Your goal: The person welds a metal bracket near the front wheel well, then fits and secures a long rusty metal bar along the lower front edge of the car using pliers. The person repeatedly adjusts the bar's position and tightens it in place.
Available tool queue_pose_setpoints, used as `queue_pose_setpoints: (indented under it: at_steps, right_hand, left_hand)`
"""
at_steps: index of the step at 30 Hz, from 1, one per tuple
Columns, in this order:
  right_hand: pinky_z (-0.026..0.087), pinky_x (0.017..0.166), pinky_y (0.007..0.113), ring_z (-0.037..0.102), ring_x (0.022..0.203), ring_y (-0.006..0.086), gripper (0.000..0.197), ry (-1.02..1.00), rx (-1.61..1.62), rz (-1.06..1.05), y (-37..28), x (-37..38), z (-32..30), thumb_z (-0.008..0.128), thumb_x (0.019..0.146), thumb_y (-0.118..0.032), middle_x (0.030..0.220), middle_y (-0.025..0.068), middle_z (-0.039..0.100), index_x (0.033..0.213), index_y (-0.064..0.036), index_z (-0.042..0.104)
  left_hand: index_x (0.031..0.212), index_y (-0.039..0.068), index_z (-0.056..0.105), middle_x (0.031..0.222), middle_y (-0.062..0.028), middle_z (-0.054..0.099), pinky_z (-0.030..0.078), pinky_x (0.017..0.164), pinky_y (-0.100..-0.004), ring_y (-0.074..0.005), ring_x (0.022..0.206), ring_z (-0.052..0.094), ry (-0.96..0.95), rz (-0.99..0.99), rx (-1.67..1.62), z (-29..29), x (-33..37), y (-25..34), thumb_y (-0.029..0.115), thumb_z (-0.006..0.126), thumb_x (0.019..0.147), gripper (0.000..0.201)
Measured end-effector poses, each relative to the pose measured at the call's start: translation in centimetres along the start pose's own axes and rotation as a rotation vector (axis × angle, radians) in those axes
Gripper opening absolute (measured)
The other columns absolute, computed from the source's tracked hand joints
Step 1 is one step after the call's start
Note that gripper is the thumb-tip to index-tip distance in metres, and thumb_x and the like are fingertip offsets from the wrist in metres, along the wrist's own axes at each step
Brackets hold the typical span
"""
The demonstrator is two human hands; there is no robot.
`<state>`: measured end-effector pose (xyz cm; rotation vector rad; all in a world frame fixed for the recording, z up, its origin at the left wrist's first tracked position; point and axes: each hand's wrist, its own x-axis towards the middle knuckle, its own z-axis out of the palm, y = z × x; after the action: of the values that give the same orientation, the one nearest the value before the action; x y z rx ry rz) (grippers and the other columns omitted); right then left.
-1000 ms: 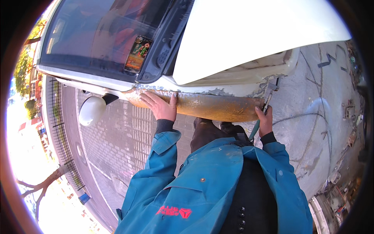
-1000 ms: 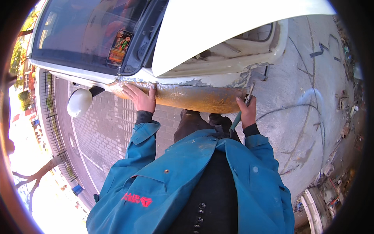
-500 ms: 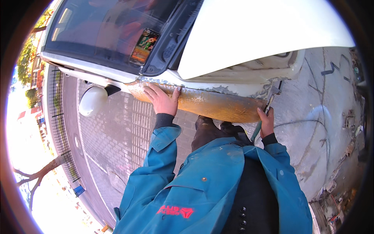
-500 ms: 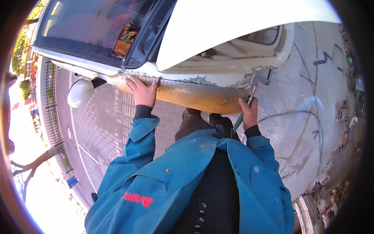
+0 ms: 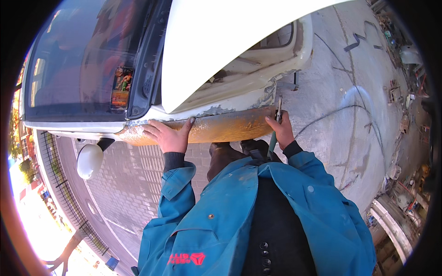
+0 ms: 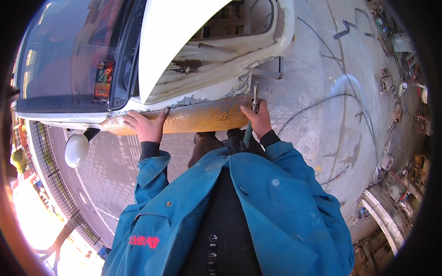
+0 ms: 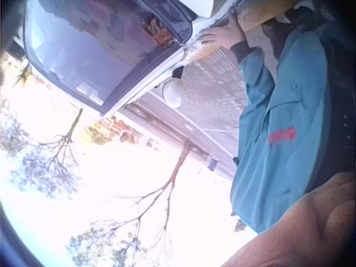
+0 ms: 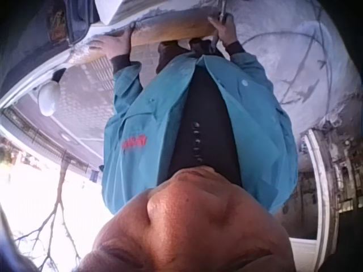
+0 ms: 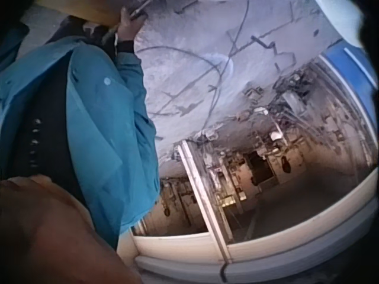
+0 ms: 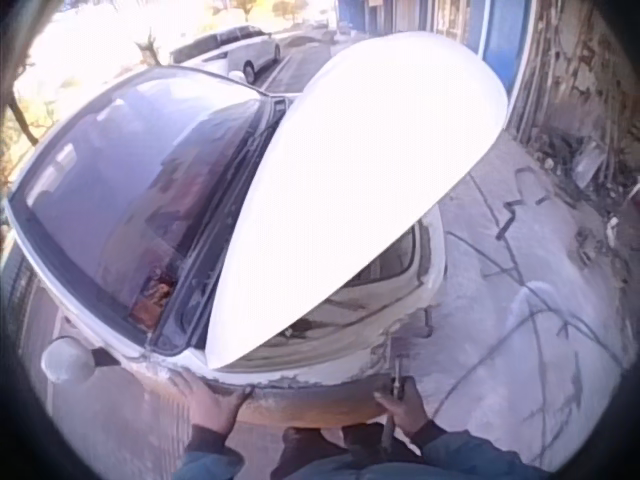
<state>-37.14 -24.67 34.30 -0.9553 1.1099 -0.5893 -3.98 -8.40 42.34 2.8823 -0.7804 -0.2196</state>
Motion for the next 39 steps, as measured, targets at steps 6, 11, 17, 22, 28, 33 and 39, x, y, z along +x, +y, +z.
queue_pose_setpoints:
  at_steps: [6, 11, 17, 22, 28, 33, 39]
  right_hand:
    - [0.050, 0.095, 0.036, 0.061, 0.108, 0.0191, 0.055, 0.032, -0.072, 0.044, -0.1, 0.0, -0.1, 0.083, 0.092, -0.024, 0.114, 0.0107, 0.065, 0.129, 0.0024, 0.051]
    - [0.049, 0.100, 0.036, 0.062, 0.113, 0.0220, 0.059, -0.051, -0.064, 0.088, -1.0, 0.3, -1.0, 0.082, 0.093, -0.023, 0.123, 0.0138, 0.066, 0.137, 0.0038, 0.052]
    - [0.049, 0.096, 0.036, 0.063, 0.107, 0.0206, 0.047, -0.147, -0.048, 0.117, -1.5, 0.7, -3.5, 0.078, 0.096, -0.022, 0.116, 0.0112, 0.067, 0.130, 0.0008, 0.057]
    - [0.056, 0.099, 0.044, 0.069, 0.108, 0.0270, 0.047, -0.102, 0.333, 0.298, -2.9, -0.3, -9.5, 0.066, 0.104, -0.022, 0.119, 0.0152, 0.066, 0.145, -0.0057, 0.049]
    - [0.051, 0.108, 0.058, 0.061, 0.127, 0.0405, 0.071, -0.216, 0.583, 0.426, -2.5, -8.2, -12.1, 0.065, 0.099, -0.026, 0.145, 0.0240, 0.055, 0.161, -0.0130, 0.034]
    - [0.045, 0.115, 0.054, 0.059, 0.132, 0.0391, 0.092, -0.330, 0.474, 0.557, -1.9, -13.1, -10.0, 0.070, 0.090, -0.012, 0.154, 0.0240, 0.047, 0.166, -0.0130, 0.018]
    - [0.048, 0.110, 0.043, 0.062, 0.126, 0.0298, 0.082, -0.310, 0.249, 0.720, -2.6, -11.8, -10.7, 0.072, 0.089, -0.014, 0.139, 0.0219, 0.060, 0.160, -0.0063, 0.031]
  left_hand:
    - [0.159, -0.020, 0.009, 0.161, -0.0536, 0.001, 0.014, 0.126, -0.0665, -0.0665, 0.154, 0.000, 0.002, 0.025, 0.046, 0.7, 0.0, 0.9, 0.074, 0.086, 0.070, 0.151]
    - [0.160, -0.018, 0.007, 0.161, -0.0528, 0.001, 0.016, 0.126, -0.0660, -0.0663, 0.154, -0.001, -0.044, -0.024, 0.043, 0.4, 0.2, 0.9, 0.073, 0.088, 0.069, 0.153]
    - [0.162, -0.015, 0.007, 0.161, -0.0528, 0.003, 0.017, 0.125, -0.0661, -0.0664, 0.154, 0.002, -0.063, -0.046, 0.030, -0.1, 0.6, 1.2, 0.076, 0.089, 0.065, 0.156]
    - [0.162, -0.015, 0.007, 0.161, -0.0527, 0.004, 0.020, 0.125, -0.0658, -0.0670, 0.153, 0.004, -0.062, -0.041, 0.063, -0.1, 0.8, 1.2, 0.078, 0.087, 0.065, 0.157]
    - [0.162, -0.014, 0.007, 0.161, -0.0529, 0.005, 0.023, 0.124, -0.0657, -0.0678, 0.153, 0.006, -0.043, -0.026, 0.068, 0.0, 0.6, 0.9, 0.077, 0.087, 0.067, 0.154]
    - [0.162, -0.015, 0.008, 0.160, -0.0535, 0.006, 0.023, 0.124, -0.0661, -0.0688, 0.152, 0.007, -0.047, -0.021, 0.075, 0.1, 0.5, 0.9, 0.076, 0.088, 0.068, 0.153]
    - [0.162, -0.014, 0.009, 0.161, -0.0524, 0.003, 0.023, 0.124, -0.0658, -0.0683, 0.152, 0.006, -0.042, -0.027, 0.058, 0.0, 0.5, 1.1, 0.076, 0.088, 0.067, 0.152]
